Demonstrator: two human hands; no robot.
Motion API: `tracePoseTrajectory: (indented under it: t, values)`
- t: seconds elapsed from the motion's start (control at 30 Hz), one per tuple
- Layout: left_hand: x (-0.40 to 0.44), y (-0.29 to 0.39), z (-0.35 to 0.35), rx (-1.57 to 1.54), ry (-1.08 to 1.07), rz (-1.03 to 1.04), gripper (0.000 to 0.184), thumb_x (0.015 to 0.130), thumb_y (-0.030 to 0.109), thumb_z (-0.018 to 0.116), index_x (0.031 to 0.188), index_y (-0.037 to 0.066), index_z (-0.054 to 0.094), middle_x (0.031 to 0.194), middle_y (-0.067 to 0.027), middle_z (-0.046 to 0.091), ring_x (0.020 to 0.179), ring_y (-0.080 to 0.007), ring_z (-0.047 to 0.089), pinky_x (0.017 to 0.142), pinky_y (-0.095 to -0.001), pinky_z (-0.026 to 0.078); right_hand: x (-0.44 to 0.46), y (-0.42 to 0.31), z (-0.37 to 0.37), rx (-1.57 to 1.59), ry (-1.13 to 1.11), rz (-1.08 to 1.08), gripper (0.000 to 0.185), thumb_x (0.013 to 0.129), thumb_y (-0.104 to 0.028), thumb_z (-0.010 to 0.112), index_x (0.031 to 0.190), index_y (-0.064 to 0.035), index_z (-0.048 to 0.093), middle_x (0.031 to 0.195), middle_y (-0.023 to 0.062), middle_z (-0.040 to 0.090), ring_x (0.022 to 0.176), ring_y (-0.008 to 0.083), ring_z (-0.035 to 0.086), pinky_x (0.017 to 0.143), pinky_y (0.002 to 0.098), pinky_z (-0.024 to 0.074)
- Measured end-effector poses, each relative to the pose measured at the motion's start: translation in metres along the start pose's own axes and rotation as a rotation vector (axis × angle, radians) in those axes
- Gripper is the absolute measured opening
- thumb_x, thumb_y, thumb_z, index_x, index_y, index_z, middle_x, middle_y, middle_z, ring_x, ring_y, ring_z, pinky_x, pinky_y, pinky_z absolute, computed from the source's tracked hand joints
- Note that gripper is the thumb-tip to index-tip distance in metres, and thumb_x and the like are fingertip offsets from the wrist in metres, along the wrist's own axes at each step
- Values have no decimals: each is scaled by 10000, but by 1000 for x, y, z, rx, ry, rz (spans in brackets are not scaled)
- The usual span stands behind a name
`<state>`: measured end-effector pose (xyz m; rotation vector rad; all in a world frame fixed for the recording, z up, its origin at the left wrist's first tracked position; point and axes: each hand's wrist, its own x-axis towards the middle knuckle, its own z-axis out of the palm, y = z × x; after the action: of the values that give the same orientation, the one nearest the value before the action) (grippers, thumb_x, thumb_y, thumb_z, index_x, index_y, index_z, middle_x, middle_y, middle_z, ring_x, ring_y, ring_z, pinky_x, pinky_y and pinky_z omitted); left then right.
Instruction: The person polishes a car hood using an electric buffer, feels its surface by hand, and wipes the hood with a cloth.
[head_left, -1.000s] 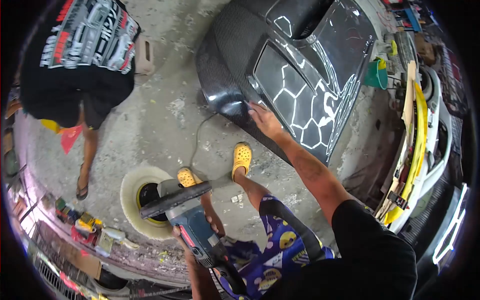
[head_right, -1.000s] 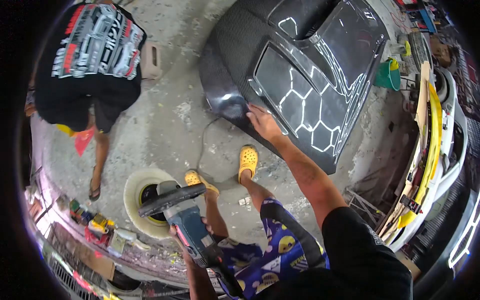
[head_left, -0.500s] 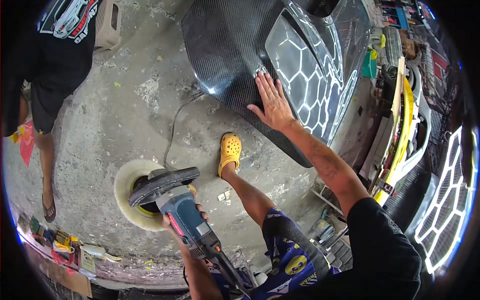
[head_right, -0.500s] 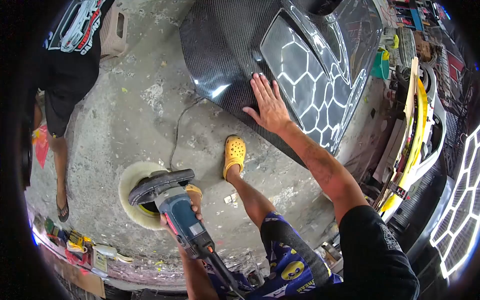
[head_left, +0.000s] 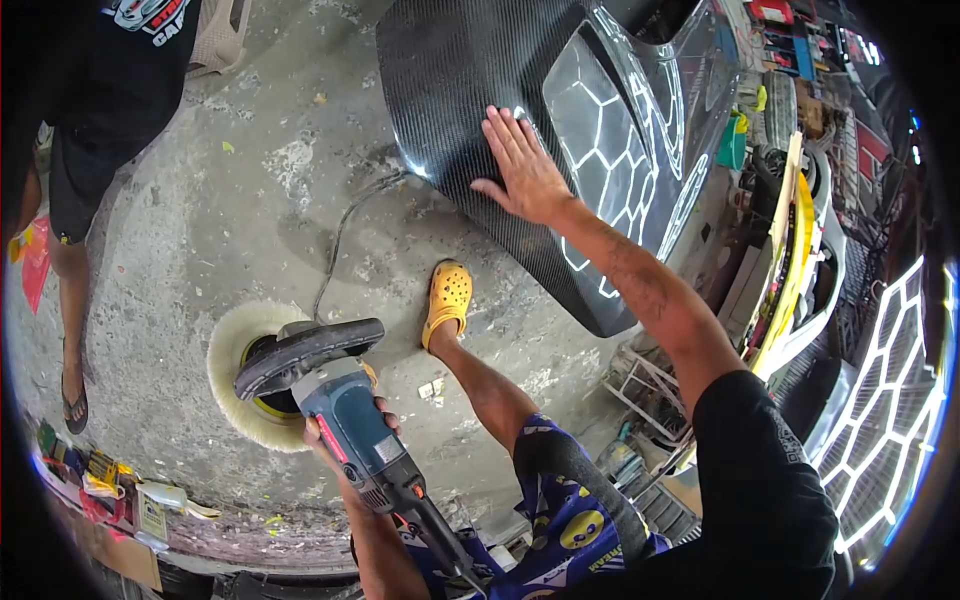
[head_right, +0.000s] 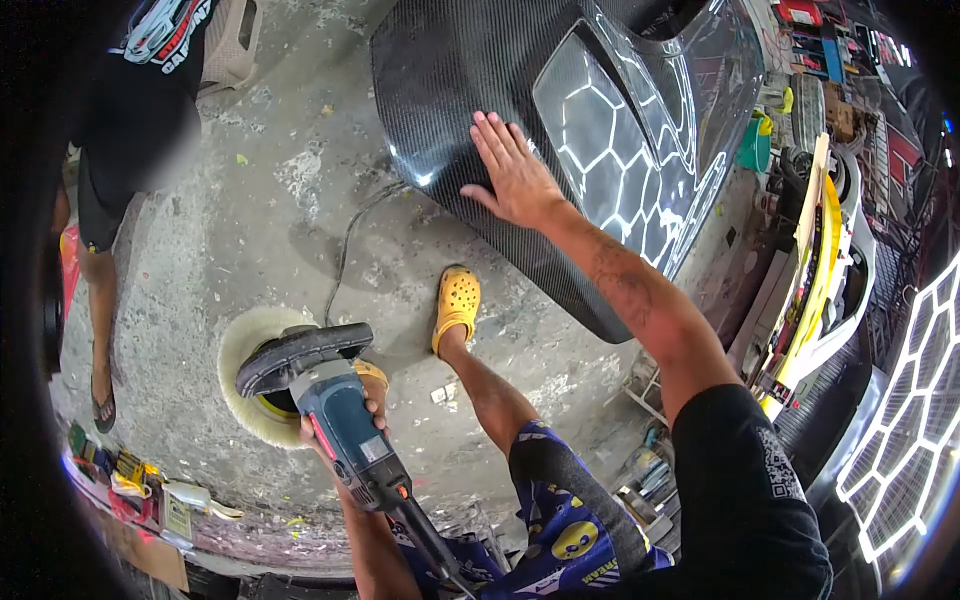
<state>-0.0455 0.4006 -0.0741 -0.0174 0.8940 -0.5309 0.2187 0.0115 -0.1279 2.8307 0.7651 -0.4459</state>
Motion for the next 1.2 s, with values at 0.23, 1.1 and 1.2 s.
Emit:
tracePoseTrajectory:
  t: [0.23, 1.1, 1.2]
  values:
    - [2, -4, 4, 36, -25, 0, 1006, 770, 741, 656, 1312, -87, 478, 1120, -231, 609, 922, -394, 669, 810, -520, 605, 2, 7, -9, -42, -95, -153, 864, 1016, -596, 370, 1556, 59, 207, 1666, 169, 156, 1543, 306, 155, 1260, 437, 135]
    - [-3, 1, -16, -53, -145, 17, 1014, 784, 743, 643, 1329, -91, 452, 1167, -246, 582, 1003, -415, 645, 866, -551, 580, 14, -3, -24, -66, -117, -173, 898, 1002, -621, 387, 1555, 63, 206, 1664, 182, 149, 1543, 302, 152, 1253, 445, 161]
    - [-5, -3, 1, -42, 30, 50, 979, 748, 747, 631, 1272, -75, 531, 1069, -250, 647, 884, -407, 684, 732, -524, 598, -11, -12, -16, -47, -192, -358, 878, 1002, -600, 411, 1543, 68, 231, 1652, 193, 183, 1534, 312, 182, 1248, 445, 184]
